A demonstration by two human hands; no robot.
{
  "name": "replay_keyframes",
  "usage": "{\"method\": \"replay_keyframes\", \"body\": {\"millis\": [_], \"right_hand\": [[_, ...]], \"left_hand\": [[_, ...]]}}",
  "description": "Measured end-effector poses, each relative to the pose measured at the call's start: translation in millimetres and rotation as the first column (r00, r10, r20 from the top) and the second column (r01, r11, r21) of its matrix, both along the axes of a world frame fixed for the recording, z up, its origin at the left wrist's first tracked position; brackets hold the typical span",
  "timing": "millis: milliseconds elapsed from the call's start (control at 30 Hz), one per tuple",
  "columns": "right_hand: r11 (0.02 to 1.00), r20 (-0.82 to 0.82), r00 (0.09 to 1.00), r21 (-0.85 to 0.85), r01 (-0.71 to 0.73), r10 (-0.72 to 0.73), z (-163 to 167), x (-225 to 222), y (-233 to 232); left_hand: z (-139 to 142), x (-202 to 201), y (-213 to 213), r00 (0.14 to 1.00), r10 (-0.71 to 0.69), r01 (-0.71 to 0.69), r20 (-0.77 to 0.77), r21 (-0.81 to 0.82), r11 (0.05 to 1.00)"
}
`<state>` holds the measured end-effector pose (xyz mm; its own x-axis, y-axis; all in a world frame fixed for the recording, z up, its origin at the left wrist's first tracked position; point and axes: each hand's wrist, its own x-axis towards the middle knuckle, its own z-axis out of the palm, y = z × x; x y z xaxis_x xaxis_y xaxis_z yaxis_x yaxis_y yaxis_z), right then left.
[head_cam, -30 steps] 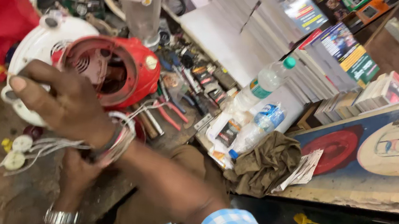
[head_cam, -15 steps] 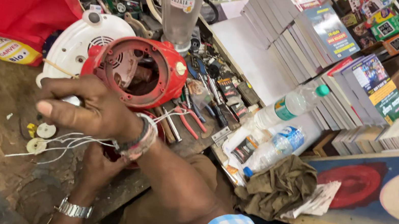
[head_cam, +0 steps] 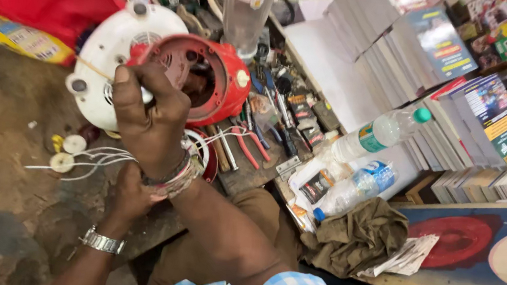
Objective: The person sits on the floor and works on a disassembled electric motor. They use a screwdriver to tighten screws on the motor housing, adjust internal components, and connect wires. The person repeatedly picks up and sets down the motor and tools while performing the repair.
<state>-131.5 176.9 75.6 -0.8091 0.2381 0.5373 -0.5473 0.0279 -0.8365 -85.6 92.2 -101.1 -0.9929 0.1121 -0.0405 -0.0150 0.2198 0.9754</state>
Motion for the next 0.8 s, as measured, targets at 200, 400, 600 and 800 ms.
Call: {"method": "replay_keyframes", "body": {"millis": [200,400,600,800], "right_hand": [[0.841,-0.023,0.997,0.538,-0.053,0.077,25.5,-15.3,36.2],[0.785,0.094,0.965,0.565,-0.253,0.243,41.7,10.4,88.7],[0.751,-0.207,0.976,0.655,0.086,0.069,78.9,53.2,139.0],[0.676,-0.067,0.998,0.735,0.051,-0.003,90.5,91.6,165.9]], "left_hand": [[14.4,-3.1,6.2,0.940,-0.017,0.012,-0.342,-0.015,1.000],[10.0,7.7,7.7,0.938,0.016,-0.072,-0.346,-0.150,0.986],[2.4,32.3,12.8,0.867,0.077,-0.220,-0.492,-0.240,0.945],[39.8,61.8,-2.9,0.977,0.013,-0.131,-0.213,-0.550,0.825]]}}
